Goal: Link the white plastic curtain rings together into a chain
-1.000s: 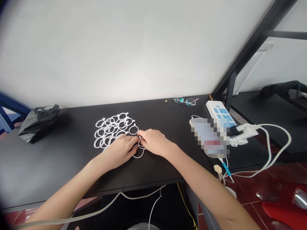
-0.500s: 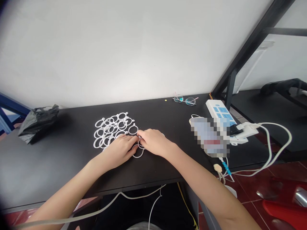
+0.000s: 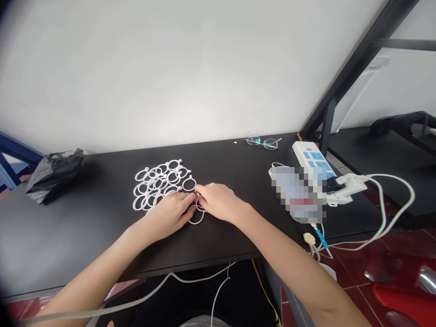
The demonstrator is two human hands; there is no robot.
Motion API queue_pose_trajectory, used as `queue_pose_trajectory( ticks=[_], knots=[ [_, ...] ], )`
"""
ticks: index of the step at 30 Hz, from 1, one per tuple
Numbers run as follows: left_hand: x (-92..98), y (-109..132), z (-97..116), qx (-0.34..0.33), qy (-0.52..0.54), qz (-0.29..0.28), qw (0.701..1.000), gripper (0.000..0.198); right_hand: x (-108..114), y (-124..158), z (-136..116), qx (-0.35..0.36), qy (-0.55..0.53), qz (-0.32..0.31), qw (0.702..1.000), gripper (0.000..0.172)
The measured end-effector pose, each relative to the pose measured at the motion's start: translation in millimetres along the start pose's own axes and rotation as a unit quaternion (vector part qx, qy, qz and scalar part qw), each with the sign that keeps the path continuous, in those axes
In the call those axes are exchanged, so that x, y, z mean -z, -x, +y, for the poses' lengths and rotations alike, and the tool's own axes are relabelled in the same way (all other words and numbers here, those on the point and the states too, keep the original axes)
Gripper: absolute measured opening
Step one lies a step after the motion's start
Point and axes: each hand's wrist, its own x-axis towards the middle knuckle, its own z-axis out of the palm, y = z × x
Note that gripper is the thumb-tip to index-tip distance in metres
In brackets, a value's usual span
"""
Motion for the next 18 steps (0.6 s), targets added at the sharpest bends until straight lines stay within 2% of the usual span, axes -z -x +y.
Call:
queue_pose_trajectory(
  ticks=[18],
  knots=[
    [0.2, -0.2, -0.1, 0.003, 0.004, -0.003, 1.000, 0.014, 0.8, 0.5, -1.6, -0.002, 0.002, 0.003, 1.000, 0.013]
  ],
)
